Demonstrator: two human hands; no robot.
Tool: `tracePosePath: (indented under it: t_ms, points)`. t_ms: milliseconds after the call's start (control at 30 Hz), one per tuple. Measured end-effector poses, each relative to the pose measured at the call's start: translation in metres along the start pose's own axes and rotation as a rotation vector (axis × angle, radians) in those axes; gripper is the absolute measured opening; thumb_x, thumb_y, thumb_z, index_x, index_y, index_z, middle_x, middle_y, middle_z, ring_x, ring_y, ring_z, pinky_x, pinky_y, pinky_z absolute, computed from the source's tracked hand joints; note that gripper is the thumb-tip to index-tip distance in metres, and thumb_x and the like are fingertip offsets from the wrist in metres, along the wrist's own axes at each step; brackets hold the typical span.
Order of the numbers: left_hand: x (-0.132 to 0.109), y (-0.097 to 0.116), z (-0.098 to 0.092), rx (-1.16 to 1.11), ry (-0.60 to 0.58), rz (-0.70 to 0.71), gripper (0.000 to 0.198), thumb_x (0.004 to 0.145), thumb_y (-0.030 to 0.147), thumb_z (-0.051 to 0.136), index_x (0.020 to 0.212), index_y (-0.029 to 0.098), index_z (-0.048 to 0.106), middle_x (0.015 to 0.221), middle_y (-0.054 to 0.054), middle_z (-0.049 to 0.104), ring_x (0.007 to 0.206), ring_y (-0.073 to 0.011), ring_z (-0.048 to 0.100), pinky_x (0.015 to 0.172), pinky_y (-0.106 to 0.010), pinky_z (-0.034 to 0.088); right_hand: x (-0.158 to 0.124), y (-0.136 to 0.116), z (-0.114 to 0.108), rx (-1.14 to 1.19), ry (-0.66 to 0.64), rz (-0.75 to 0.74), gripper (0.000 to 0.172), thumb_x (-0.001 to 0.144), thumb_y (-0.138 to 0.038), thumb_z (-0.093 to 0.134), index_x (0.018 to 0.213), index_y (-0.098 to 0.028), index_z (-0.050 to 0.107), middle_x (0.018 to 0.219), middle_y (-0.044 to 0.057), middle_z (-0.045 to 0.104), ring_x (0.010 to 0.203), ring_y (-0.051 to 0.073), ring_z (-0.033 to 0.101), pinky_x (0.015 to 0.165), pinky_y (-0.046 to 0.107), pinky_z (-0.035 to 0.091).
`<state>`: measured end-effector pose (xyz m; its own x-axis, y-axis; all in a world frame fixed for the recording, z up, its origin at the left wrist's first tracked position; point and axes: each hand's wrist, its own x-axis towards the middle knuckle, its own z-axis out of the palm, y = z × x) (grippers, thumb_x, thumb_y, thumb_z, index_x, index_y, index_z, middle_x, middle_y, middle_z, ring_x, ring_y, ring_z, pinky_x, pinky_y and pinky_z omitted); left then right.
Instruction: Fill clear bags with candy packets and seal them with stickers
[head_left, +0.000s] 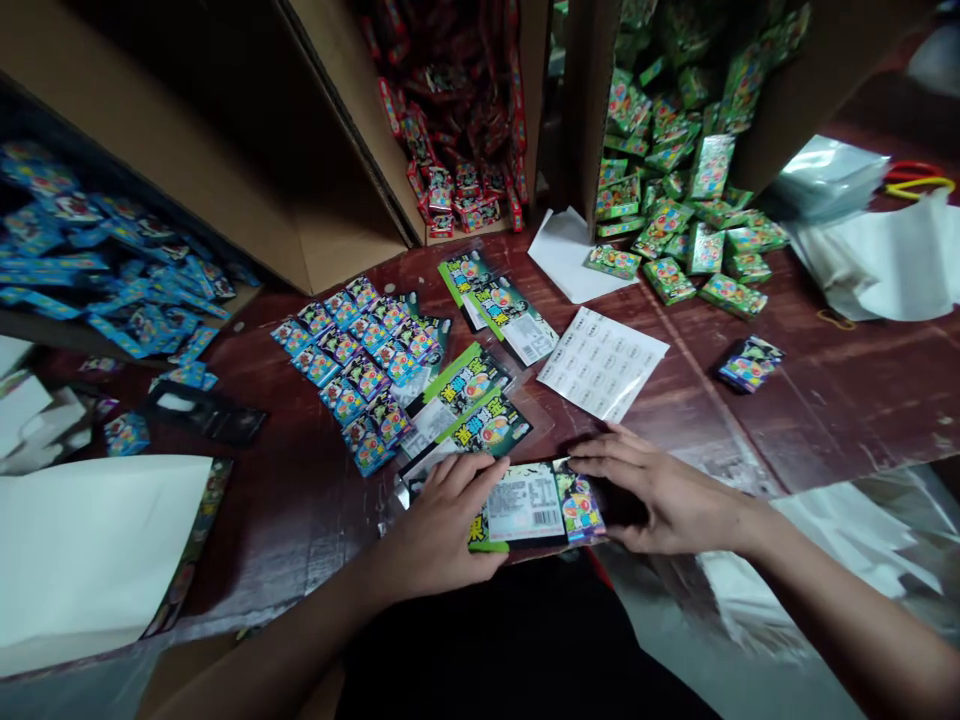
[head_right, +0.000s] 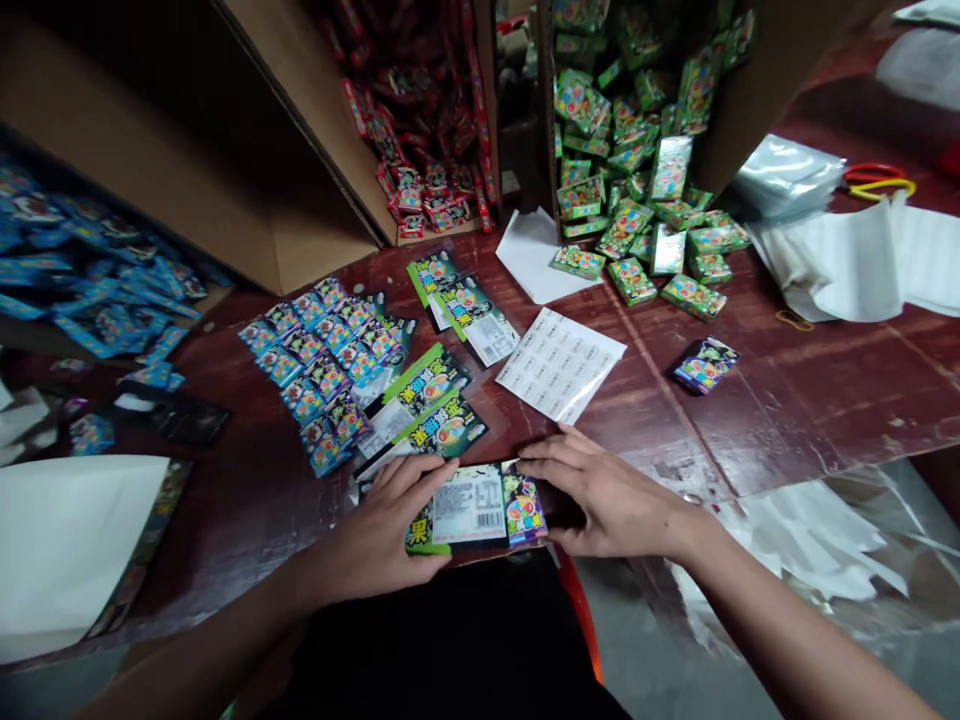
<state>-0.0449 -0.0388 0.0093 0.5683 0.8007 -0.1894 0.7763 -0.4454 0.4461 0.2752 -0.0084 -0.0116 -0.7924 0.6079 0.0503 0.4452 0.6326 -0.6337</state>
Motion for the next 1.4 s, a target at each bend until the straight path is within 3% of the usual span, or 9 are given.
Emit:
tracePosePath:
  t_ms: [233,333,433,600,800,1033,1133,1267,1400]
  points:
    - [0.02,0.012,-0.011,-0.008,0.071,0.008,0.084,0.07,0.027,0.073,0.146,0.025,0.037,0.139,-0.008,0.048,0.129,-0.0303,0.044,0.115,-0.05,0.035,0.001,-0.006,-0.016,-0.024,0.078,0.027,0.068,0.088,-0.041,0.068,0.146,-0.018,0.042,0.145,0.015,0.05,0.136,0.029,0.046,0.122,0.058,0.023]
    - [0.026,0.02,-0.008,-0.009,0.172,-0.044,0.085,0.072,0.03,0.074,0.147,0.025,0.035,0.138,-0.009,0.048,0.13,-0.0316,0.043,0.113,-0.051,0.037,-0.005,-0.01,-0.018,-0.028,0.169,0.147,0.069,0.092,-0.041,0.065,0.151,-0.021,0.036,0.153,0.015,0.04,0.142,0.029,0.039,0.12,0.055,0.029]
    - [0.033,0.028,-0.002,-0.045,0.244,-0.112,0.088,0.073,0.036,0.076,0.149,0.026,0.032,0.14,-0.01,0.046,0.131,-0.0326,0.041,0.112,-0.052,0.038,-0.008,-0.017,-0.011,0.047,0.267,0.256,0.06,0.092,-0.041,0.066,0.144,-0.024,0.044,0.155,0.015,0.035,0.143,0.03,0.037,0.115,0.05,0.039]
    - [0.043,0.03,0.01,-0.135,0.247,-0.154,0.089,0.073,0.038,0.078,0.148,0.024,0.032,0.138,-0.013,0.046,0.13,-0.0339,0.044,0.11,-0.053,0.041,-0.003,-0.015,0.005,0.094,0.36,0.328,0.046,0.093,-0.041,0.063,0.136,-0.025,0.052,0.159,0.014,0.029,0.144,0.031,0.036,0.114,0.05,0.041]
    - [0.051,0.013,0.005,-0.124,0.09,-0.116,0.09,0.061,0.057,0.086,0.136,0.023,0.05,0.133,-0.013,0.054,0.123,-0.0375,0.049,0.104,-0.055,0.044,0.038,0.037,-0.016,-0.061,0.597,0.391,0.044,0.096,-0.043,0.059,0.134,-0.024,0.051,0.135,0.013,0.056,0.126,0.03,0.054,0.105,0.05,0.047]
    - [0.08,-0.013,-0.035,-0.015,0.218,-0.004,0.047,0.089,0.04,0.064,0.133,0.026,0.055,0.131,-0.009,0.059,0.12,-0.0308,0.052,0.102,-0.051,0.044,0.153,0.081,-0.053,-0.308,0.518,0.369,0.042,0.095,-0.044,0.055,0.132,-0.022,0.056,0.124,0.011,0.064,0.11,0.029,0.059,0.095,0.046,0.05]
    - [0.08,-0.041,-0.046,0.033,0.307,-0.019,0.041,0.093,0.033,0.058,0.133,0.026,0.055,0.129,-0.009,0.06,0.119,-0.0292,0.053,0.101,-0.05,0.045,0.157,0.112,-0.08,-0.42,0.578,0.505,0.047,0.095,-0.043,0.053,0.135,-0.017,0.054,0.131,0.016,0.06,0.118,0.033,0.053,0.1,0.05,0.045]
    - [0.079,-0.07,-0.054,0.061,0.304,-0.04,0.036,0.094,0.03,0.056,0.13,0.026,0.057,0.128,-0.008,0.061,0.118,-0.0274,0.054,0.099,-0.048,0.046,0.132,0.16,-0.111,-0.494,0.6,0.657,0.045,0.093,-0.032,0.051,0.133,-0.012,0.055,0.134,0.023,0.058,0.12,0.042,0.049,0.095,0.061,0.042]
    - [0.123,-0.076,-0.077,0.145,0.314,0.055,0.038,0.092,0.032,0.059,0.13,0.024,0.058,0.131,-0.008,0.06,0.122,-0.0269,0.051,0.107,-0.047,0.042,0.129,0.181,-0.118,-0.448,0.559,0.629,0.042,0.088,-0.032,0.054,0.123,-0.01,0.062,0.116,0.023,0.066,0.112,0.041,0.055,0.095,0.059,0.042]
